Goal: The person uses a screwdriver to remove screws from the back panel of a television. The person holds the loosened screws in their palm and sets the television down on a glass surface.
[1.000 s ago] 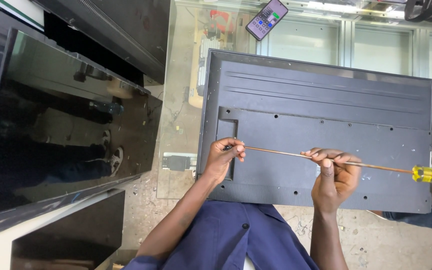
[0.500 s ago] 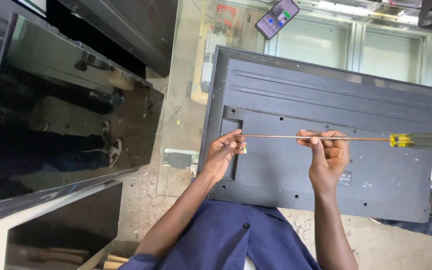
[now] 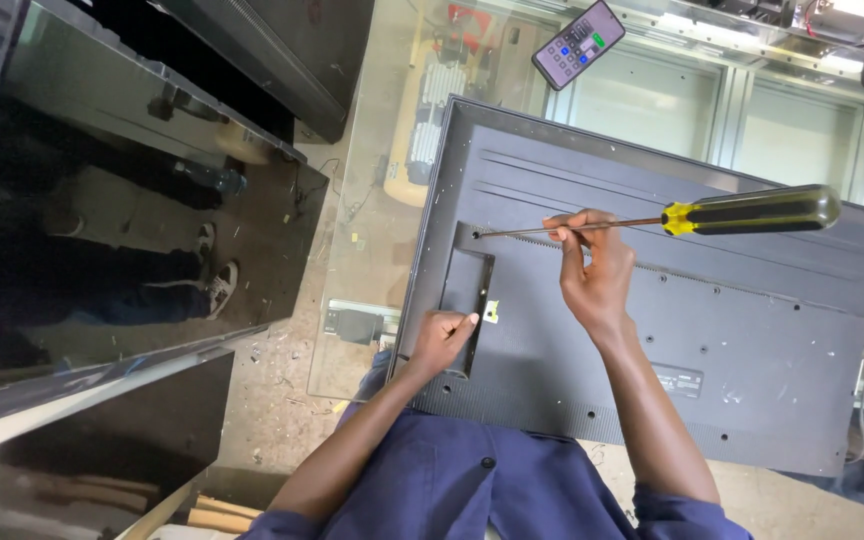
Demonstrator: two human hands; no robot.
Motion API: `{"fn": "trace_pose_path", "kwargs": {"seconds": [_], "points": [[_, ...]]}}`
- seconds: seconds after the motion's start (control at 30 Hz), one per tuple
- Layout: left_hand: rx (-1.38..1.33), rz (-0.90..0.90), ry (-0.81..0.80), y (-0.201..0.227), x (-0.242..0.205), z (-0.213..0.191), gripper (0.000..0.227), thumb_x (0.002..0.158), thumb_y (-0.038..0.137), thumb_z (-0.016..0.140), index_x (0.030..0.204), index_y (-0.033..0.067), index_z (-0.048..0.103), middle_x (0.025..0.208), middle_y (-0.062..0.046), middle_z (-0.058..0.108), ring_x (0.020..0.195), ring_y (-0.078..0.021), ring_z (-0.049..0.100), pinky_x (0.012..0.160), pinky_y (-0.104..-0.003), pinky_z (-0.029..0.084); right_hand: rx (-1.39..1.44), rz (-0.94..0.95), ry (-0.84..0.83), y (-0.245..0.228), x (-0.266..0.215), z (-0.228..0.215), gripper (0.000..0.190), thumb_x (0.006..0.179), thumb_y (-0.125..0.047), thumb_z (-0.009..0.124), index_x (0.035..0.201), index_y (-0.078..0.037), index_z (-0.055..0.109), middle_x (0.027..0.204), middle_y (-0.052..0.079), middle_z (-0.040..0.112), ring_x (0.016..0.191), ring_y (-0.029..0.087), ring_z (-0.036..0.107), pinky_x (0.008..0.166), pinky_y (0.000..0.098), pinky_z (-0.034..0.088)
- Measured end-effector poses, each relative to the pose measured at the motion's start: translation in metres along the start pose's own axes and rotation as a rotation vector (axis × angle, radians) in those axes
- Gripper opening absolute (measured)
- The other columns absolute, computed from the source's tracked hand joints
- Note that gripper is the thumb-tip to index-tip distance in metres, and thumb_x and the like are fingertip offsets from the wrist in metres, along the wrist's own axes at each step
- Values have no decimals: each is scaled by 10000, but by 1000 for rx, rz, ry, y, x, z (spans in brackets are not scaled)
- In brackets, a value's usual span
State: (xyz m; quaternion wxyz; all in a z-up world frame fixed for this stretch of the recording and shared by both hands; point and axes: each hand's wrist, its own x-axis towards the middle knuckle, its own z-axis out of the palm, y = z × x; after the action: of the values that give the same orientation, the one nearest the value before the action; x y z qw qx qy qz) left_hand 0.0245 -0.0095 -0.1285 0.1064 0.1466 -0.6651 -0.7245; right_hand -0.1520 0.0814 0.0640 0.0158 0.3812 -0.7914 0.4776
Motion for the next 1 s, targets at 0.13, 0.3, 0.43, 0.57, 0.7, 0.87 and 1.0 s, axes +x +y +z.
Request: {"fn": "trace_pose_path", "kwargs": {"seconds": [0.13, 0.3, 0.43, 0.57, 0.7, 0.87, 1.0], "points": [[-19, 19, -7, 20, 1, -4, 571, 982, 120, 577, 482, 158, 304, 388, 51, 280, 462, -45, 248, 428, -232, 218, -7, -29, -44, 5, 6, 6, 129, 966, 119, 530, 1027, 25, 467, 917, 183, 723, 795, 302, 727, 730, 387, 583], [-29, 15, -11, 18, 1, -4, 573, 984, 124, 578, 482, 155, 304, 402, 56, 285, 481, -43, 252, 425, -234, 221, -27, -38, -83, 11, 10, 12, 135, 954, 121, 550, 1016, 21, 485, 906, 159, 728, 770, 280, 725, 710, 370, 580], [-46, 18, -10, 17, 0, -3, 576, 981, 121, 589, 483, 156, 303, 407, 55, 277, 471, -44, 249, 418, -233, 223, -49, -23, -105, 18, 6, 18, 136, 946, 104, 561, 1013, 6, 495, 903, 144, 734, 761, 278, 726, 695, 368, 583], [-38, 13, -21, 17, 2, -4, 565, 986, 119, 572, 491, 159, 303, 409, 42, 282, 477, -58, 252, 424, -245, 228, -59, -23, -159, 15, 9, 19, 114, 947, 91, 568, 1003, 7, 515, 903, 126, 738, 809, 304, 728, 723, 369, 577], [-31, 5, -15, 15, 1, -4, 568, 981, 125, 584, 491, 149, 298, 406, 29, 277, 483, -50, 268, 418, -251, 231, -127, -97, -176, 16, 14, 20, 133, 917, 36, 653, 990, -76, 654, 856, 28, 739, 788, 226, 724, 730, 300, 573], [-88, -62, 13, 21, 3, -3, 555, 986, 127, 577, 484, 179, 347, 398, 89, 270, 492, -32, 246, 430, -221, 220, -224, -156, -118, 13, 20, 18, 150, 894, -69, 739, 806, -138, 639, 667, -25, 603, 602, 178, 610, 638, 245, 510], [-140, -127, 58, 42, 18, -4, 477, 968, 129, 585, 497, 115, 509, 379, 81, 285, 492, -54, 246, 442, -214, 237, -328, -161, -131, 19, 20, 16, 397, 888, -123, 730, 586, -156, 474, 443, -26, 404, 400, 202, 438, 473, 248, 379]]}}
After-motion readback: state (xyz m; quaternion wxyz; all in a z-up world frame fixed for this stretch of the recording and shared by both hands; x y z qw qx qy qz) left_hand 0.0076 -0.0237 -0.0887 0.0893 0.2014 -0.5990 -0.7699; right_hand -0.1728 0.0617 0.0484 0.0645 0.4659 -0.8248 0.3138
